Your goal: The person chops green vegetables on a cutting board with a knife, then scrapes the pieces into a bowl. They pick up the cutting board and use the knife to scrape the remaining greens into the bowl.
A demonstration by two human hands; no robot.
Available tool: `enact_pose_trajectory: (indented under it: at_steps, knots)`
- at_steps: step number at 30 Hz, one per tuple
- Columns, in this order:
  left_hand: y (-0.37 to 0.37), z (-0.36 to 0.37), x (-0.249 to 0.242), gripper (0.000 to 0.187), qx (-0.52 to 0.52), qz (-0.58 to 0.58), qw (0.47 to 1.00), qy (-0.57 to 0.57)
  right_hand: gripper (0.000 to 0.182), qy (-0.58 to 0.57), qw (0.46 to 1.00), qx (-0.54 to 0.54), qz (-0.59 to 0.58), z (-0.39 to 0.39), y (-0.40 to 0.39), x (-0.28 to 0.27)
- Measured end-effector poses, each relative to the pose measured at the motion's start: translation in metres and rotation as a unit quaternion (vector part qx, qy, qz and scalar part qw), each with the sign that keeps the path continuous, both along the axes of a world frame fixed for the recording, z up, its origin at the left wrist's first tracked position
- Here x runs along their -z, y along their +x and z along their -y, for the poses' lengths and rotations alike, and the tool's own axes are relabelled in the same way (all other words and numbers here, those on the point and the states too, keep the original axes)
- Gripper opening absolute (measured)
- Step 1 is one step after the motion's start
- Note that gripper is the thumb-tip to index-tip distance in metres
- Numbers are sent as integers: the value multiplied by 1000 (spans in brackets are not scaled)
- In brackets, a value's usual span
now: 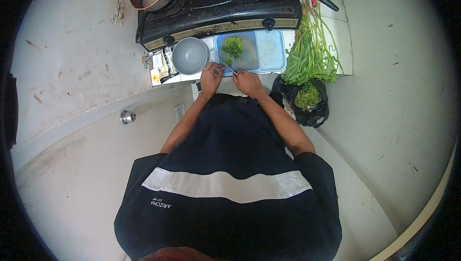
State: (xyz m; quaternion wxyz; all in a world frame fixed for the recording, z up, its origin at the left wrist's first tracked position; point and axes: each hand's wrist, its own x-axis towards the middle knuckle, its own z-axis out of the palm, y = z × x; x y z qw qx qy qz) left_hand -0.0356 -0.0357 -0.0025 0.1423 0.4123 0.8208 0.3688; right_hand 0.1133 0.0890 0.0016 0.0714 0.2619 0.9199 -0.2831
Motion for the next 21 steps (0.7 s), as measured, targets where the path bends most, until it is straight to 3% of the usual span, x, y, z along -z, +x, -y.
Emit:
enact_pose_trajectory:
  at_steps: [3,21]
  knots:
    - [2,-3,-6,11,-50,51,997,14,37,5,1000,-1,-13,0,3,-1]
    - [-2,5,9,9,11,-15,1000,-3,34,14,1000,-16,-21,5,0,-3]
